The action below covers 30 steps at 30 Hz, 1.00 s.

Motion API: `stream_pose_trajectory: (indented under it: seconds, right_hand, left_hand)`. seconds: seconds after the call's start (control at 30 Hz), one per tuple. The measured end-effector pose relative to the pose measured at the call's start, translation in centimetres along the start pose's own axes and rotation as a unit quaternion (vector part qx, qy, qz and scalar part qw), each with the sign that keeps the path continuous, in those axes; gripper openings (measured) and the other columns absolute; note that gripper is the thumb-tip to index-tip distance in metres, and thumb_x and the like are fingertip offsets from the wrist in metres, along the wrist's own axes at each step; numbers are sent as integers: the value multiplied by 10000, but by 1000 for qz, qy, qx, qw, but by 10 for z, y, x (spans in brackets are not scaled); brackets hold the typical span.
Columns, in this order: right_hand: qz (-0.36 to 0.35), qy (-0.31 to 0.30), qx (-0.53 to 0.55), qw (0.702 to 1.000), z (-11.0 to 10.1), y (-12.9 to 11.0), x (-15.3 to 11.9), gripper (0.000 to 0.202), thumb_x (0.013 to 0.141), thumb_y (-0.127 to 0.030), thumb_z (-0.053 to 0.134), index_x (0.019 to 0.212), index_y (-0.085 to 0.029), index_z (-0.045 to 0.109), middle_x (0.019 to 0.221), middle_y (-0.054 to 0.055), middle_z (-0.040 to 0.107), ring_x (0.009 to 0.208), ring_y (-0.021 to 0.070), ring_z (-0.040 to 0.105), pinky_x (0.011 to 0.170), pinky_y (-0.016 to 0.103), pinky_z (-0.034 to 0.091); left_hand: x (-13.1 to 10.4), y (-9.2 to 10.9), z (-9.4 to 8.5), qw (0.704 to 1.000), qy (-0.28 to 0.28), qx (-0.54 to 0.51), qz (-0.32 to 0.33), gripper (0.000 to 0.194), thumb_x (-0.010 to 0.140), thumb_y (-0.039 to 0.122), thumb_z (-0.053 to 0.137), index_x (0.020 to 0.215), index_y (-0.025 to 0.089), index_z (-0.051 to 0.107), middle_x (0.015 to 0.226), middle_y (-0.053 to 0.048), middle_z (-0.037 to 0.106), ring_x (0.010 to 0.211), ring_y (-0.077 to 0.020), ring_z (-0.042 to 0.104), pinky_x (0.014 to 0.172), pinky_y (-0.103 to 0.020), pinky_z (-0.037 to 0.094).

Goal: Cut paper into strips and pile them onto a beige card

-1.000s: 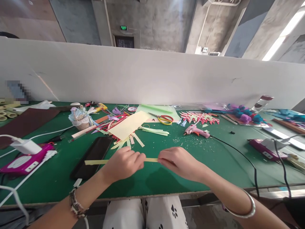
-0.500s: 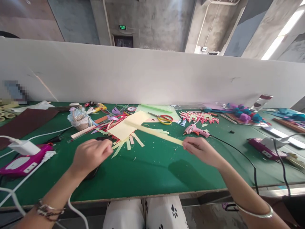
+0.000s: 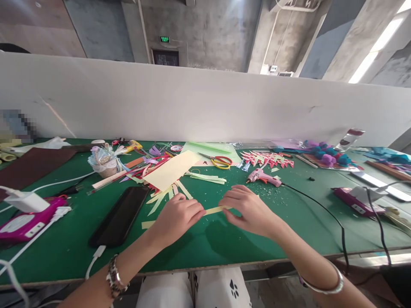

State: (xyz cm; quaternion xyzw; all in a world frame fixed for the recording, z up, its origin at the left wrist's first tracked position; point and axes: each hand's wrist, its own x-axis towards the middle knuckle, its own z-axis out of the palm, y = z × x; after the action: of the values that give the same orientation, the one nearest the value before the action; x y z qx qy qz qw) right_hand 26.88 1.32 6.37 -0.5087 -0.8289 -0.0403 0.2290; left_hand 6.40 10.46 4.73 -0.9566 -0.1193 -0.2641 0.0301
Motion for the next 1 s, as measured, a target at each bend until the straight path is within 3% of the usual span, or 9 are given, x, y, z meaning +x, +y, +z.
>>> stream_pose_trajectory:
  seconds: [0.07,0.13,0.23,0.43,0.6,0.7,0.8,0.9,1.0]
  right_hand:
    - [-23,7,-14,1000,7,-9,7,189,821,-145,400,770,-182,578,700,15,590,628,120,496,802,307,361]
    - [-33,11,-20,999,15,-15,13,189,793,-129,390,695,-182,542,608,-7,537,540,106,430,675,256,365]
    - [-21,29,-20,999,21,-12,13,159,721,-107,403,616,-193,486,514,-39,438,458,94,305,504,224,274]
    - [39,59,-4,997,14,17,-13,153,671,-84,397,596,-191,476,483,-49,362,470,86,282,485,196,251]
    - [115,45,-3,992,6,56,-41,163,708,-100,397,599,-190,479,529,-27,422,490,90,338,487,202,275]
    - [162,85,-24,983,0,66,-43,184,746,-122,406,595,-189,488,522,-20,457,480,99,367,507,220,310]
    - [119,119,-5,986,-5,48,-29,177,819,-163,407,758,-178,572,686,33,602,627,136,520,624,250,386]
    - [4,36,-3,999,-3,18,-10,174,864,-272,454,928,-182,589,894,72,636,835,179,561,766,303,388]
    - [-37,-42,4,998,7,-2,2,250,915,-287,397,800,-190,597,720,30,615,659,132,537,671,264,370]
  left_hand:
    - [2,5,3,1000,-3,-15,-7,319,928,237,361,646,175,497,550,57,494,491,-85,389,585,-250,308]
    - [4,10,3,999,-3,-31,-18,326,927,249,366,630,175,479,539,59,478,488,-87,379,588,-248,316]
    - [4,13,0,997,-8,-61,-36,314,922,241,377,633,179,484,544,63,502,475,-84,374,585,-242,322]
    - [-9,5,-17,992,-13,-103,-75,299,913,232,393,650,191,529,561,56,568,519,-94,446,571,-228,326]
    - [-22,0,-22,992,-34,-90,-83,297,908,229,397,653,198,546,563,58,575,516,-101,443,552,-228,322]
    - [-22,-1,-21,994,-43,-72,-65,307,913,215,375,660,195,548,564,54,568,509,-100,433,553,-231,322]
    - [-16,0,-18,996,-49,-55,-39,320,919,210,359,657,191,542,559,51,558,493,-100,411,549,-238,309]
    - [-9,2,-14,998,-41,-48,-21,302,923,208,355,676,188,529,579,54,564,489,-92,409,561,-241,304]
    - [-7,5,-10,999,-28,-28,-13,287,924,216,356,687,187,515,566,56,546,474,-88,400,552,-244,290]
